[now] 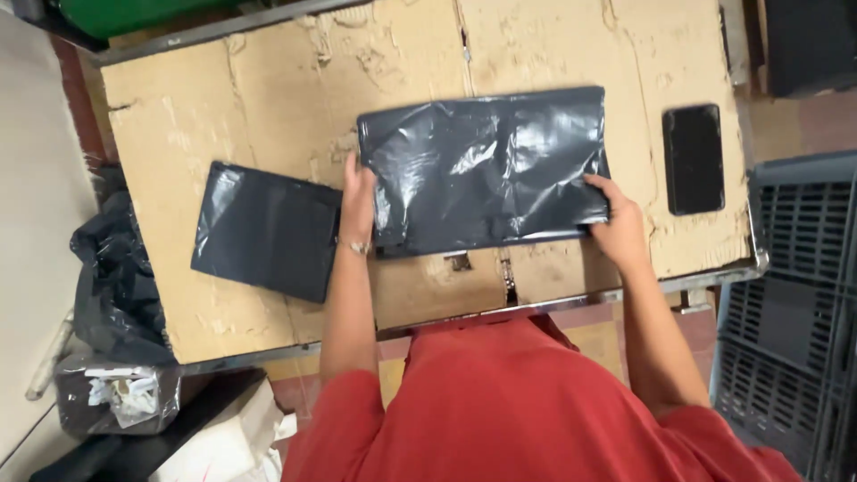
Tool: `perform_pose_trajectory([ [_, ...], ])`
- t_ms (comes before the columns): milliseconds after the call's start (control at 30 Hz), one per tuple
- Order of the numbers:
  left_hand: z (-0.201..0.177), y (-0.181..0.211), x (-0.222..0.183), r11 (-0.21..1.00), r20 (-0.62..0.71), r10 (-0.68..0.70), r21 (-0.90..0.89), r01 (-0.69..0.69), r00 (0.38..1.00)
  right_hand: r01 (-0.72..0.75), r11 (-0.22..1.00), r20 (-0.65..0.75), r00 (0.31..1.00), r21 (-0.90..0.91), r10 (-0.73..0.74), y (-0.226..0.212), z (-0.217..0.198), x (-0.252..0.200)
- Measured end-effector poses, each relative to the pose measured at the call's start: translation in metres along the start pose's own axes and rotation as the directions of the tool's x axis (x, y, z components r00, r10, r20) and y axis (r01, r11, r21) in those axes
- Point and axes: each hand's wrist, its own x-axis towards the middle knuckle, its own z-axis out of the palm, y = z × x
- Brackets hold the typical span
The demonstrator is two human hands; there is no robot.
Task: Folding plastic bags and stacking them on a work surface
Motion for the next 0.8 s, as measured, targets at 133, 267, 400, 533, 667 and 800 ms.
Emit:
perform_pose_trajectory([
  [133, 0.008, 0.049, -0.100, 0.758, 0.147, 0.049, 0.638, -0.133, 0.988, -0.111, 0.803, 0.264, 0.963, 0.586, -0.060, 0.018, -0.010, -0.011],
  [267, -0.006, 0.000, -0.085, 0.725, 0.207, 0.098, 0.655, -0.213, 0.973, -0.086, 0.784, 0.207, 0.977, 0.615, -0.055, 0.035, 0.003, -0.004],
  [400, 0.001, -0.012, -0.070, 0.691, -0.060, 0.397, 0.676, -0.256, 0.916, 0.078, 0.879, -0.050, 0.997, 0.471, -0.062, 0.048, 0.016, 0.004],
  [533, -0.001, -0.023, -0.093, 0.444, 0.019, 0.578, 0.832, -0.334, 0.816, 0.199, 0.967, -0.216, 0.963, 0.157, -0.163, 0.091, 0.035, -0.003],
  [667, -0.003, -0.022, -0.139, 0.142, 0.210, 0.577, 0.926, -0.350, 0.789, 0.265, 0.959, -0.296, 0.913, -0.098, -0.282, 0.106, 0.058, -0.034],
  [800, 0.010, 0.002, -0.150, -0.263, 0.490, 0.597, 0.867, -0.422, 0.634, 0.287, 0.752, -0.266, 0.812, -0.593, -0.520, 0.070, 0.079, -0.058],
])
